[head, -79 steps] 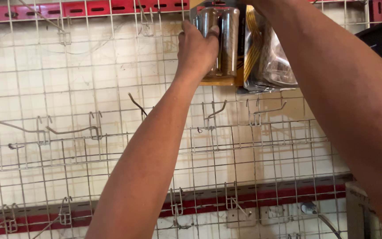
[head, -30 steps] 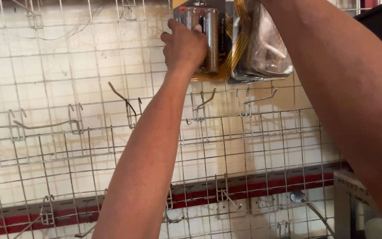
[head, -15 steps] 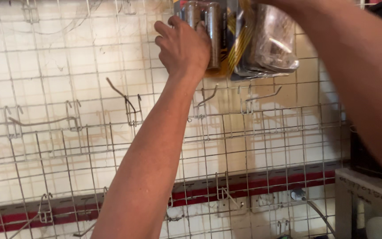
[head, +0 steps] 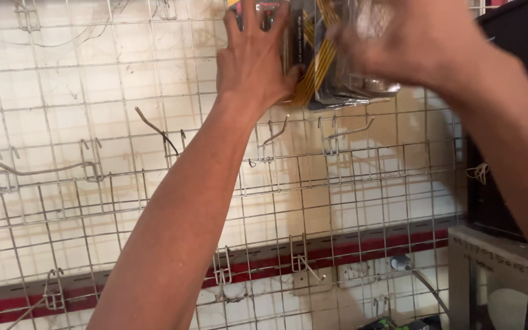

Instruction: The person picks up packaged motorcycle handlebar grips from a glass counter and hangs them one by one onto a wire mesh display rack on the wall.

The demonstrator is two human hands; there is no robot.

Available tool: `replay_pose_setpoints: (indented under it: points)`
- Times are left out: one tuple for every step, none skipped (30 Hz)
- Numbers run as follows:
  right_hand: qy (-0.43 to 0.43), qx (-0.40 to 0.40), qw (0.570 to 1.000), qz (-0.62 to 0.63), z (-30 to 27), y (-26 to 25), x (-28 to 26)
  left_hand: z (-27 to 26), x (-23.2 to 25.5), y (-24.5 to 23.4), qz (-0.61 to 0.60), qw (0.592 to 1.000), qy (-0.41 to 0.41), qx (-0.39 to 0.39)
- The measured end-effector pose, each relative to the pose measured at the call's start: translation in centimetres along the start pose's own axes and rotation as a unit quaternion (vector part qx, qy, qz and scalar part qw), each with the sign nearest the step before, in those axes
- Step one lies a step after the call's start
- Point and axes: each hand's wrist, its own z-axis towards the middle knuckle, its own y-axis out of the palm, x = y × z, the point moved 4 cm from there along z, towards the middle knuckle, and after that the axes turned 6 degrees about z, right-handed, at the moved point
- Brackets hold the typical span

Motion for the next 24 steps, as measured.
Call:
replay_pose_setpoints:
  points:
    - [-0.075, 0.021, 0.996, -0.053, -0.1, 1.1, 0.8, 0.0, 0.0, 0.0, -0.011, 1.0, -0.001, -0.011]
    - [-0.148, 0.041, 0.982, -0.106, -0.1, 2.2, 1.1, 0.0, 0.2, 0.0, -0.022, 1.0, -0.001, -0.021]
    - [-0.221, 0.059, 0.961, -0.157, -0.3, 3.0, 0.9, 0.1, 0.2, 0.2, -0.024, 0.999, -0.016, -0.037]
    - [-0.199, 0.042, 0.965, -0.166, -0.2, 3.6, 1.0, 0.2, 0.2, 0.3, -0.027, 0.998, -0.032, -0.054]
    - [-0.178, 0.025, 0.968, -0.174, -0.2, 3.9, 0.8, 0.3, 0.3, 0.5, -0.029, 0.996, -0.047, -0.071]
    - [-0.157, 0.007, 0.971, -0.181, -0.1, 4.2, 0.3, 0.3, 0.5, 0.6, -0.029, 0.996, -0.056, -0.067]
    - [-0.135, -0.008, 0.972, -0.191, 0.0, 4.3, -0.2, 0.4, 0.7, 0.8, -0.029, 0.995, -0.065, -0.063]
    - [-0.114, -0.022, 0.973, -0.2, 0.2, 4.4, -0.6, 0.4, 0.7, 0.9, -0.029, 0.995, -0.074, -0.058]
    - [-0.092, -0.037, 0.973, -0.21, 0.2, 4.5, -0.9, 0.5, 0.6, 1.0, -0.036, 0.994, -0.081, -0.059]
    - [-0.073, -0.049, 0.975, -0.201, 0.2, 4.5, -1.0, 0.5, 0.5, 1.2, -0.044, 0.993, -0.087, -0.06]
    - [-0.055, -0.062, 0.978, -0.193, 0.1, 4.6, -0.9, 0.5, 0.3, 1.3, -0.051, 0.992, -0.093, -0.061]
    - [-0.035, -0.075, 0.979, -0.184, -0.1, 4.8, -0.6, 0.4, 0.2, 1.5, -0.062, 0.991, -0.092, -0.073]
    - [-0.054, -0.059, 0.977, -0.199, -0.4, 4.9, -0.4, 0.3, 0.0, 1.7, -0.073, 0.989, -0.091, -0.086]
    - [-0.074, -0.043, 0.973, -0.213, -0.5, 5.0, -0.4, 0.2, -0.2, 1.8, -0.083, 0.987, -0.092, -0.099]
    - [-0.093, -0.027, 0.969, -0.227, -0.7, 5.1, -0.3, 0.1, -0.3, 1.8, -0.077, 0.989, -0.087, -0.09]
    - [-0.102, -0.013, 0.97, -0.222, -0.9, 5.1, -0.2, -0.1, -0.2, 1.7, -0.071, 0.991, -0.082, -0.08]
    - [-0.111, 0.001, 0.97, -0.217, -1.2, 5.0, -0.2, -0.2, -0.2, 1.5, -0.065, 0.992, -0.077, -0.07]
    - [-0.119, 0.017, 0.97, -0.213, -1.4, 4.9, -0.1, -0.3, -0.2, 1.5, -0.071, 0.992, -0.075, -0.074]
    - [-0.127, 0.032, 0.969, -0.209, -1.7, 4.7, -0.1, -0.4, -0.4, 1.4, -0.076, 0.991, -0.073, -0.077]
    - [-0.134, 0.046, 0.969, -0.204, -2.0, 4.5, -0.1, -0.8, -0.4, 1.3, -0.083, 0.991, -0.072, -0.083]
    - [-0.142, 0.06, 0.968, -0.199, -2.3, 4.3, -0.1, -1.1, -0.4, 1.2, -0.076, 0.992, -0.069, -0.079]
    - [-0.122, 0.047, 0.98, -0.153, -2.4, 4.1, 0.2, -1.3, -0.4, 1.1, -0.069, 0.993, -0.066, -0.073]
    - [-0.103, 0.035, 0.988, -0.106, -2.5, 3.8, 0.5, -1.5, -0.3, 0.9, -0.062, 0.994, -0.063, -0.067]
    - [-0.084, 0.021, 0.995, -0.057, -2.6, 3.6, 0.8, -1.7, -0.3, 0.8, -0.056, 0.994, -0.063, -0.074]
